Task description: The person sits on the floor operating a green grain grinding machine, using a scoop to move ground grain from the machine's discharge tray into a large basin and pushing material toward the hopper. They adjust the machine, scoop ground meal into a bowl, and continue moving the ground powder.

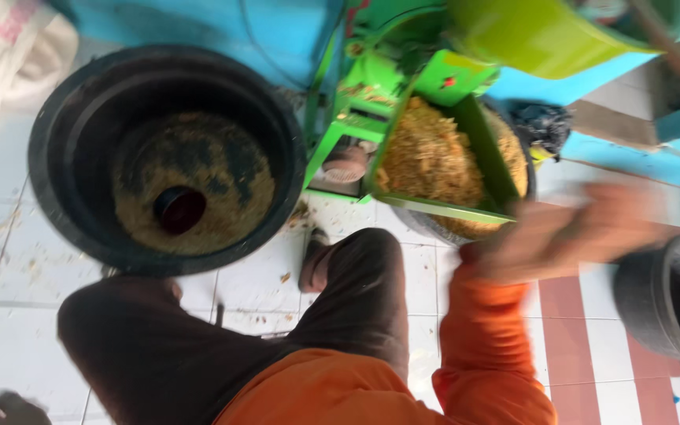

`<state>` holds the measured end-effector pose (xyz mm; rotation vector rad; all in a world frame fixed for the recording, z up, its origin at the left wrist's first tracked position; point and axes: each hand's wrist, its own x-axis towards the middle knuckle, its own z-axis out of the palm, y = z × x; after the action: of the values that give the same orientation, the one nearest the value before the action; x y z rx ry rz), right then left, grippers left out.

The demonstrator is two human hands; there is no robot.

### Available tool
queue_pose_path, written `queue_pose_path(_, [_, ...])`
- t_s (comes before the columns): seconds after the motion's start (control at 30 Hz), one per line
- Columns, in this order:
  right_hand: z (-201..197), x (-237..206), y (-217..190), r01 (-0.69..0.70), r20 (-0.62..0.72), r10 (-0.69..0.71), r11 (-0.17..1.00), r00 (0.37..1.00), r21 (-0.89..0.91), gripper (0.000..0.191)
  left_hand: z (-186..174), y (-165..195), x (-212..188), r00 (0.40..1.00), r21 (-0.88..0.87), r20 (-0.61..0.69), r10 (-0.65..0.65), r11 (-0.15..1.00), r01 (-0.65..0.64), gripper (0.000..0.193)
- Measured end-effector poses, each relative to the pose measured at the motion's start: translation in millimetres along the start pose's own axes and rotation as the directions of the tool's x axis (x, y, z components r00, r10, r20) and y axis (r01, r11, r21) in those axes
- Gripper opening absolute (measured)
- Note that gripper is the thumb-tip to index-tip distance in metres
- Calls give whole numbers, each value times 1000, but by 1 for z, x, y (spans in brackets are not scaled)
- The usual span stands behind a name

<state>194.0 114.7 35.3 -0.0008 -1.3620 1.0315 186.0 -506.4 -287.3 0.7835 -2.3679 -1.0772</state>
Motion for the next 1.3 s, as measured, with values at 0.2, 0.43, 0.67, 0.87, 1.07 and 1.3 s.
queue_pose_path(0.2, [-67, 139, 18, -110, 92, 125, 982, 988, -154, 57, 29, 220, -5, 921, -358, 160, 355, 890, -281, 26])
queue_pose_path(0.43, [-56, 178, 83, -220, 291, 144, 944, 946, 247, 26, 88, 461, -115, 286, -596, -60, 956, 195, -779, 30])
queue_pose_path(0.67, [-101, 207, -13, 172, 356, -161, 985, 921, 1, 19, 178, 553, -210, -22, -523, 359, 933, 182, -833, 52])
queue_pose_path(0.87, [-193, 145, -101, 47, 410, 93, 947, 907, -319, 28, 210, 545, -217, -127, -433, 587, 800, 177, -884, 60])
queue_pose_path(1.07, [-172, 80, -20, 12, 292, 37, 986, 956, -163, 37, 207, 545, -217, -156, -397, 671, 725, 174, -901, 59])
queue_pose_path(1.3, [-132, 66, 37, -70, 229, 152, 941, 962, -330, 65, 211, 530, -214, -335, -408, 294, 895, -199, -891, 11])
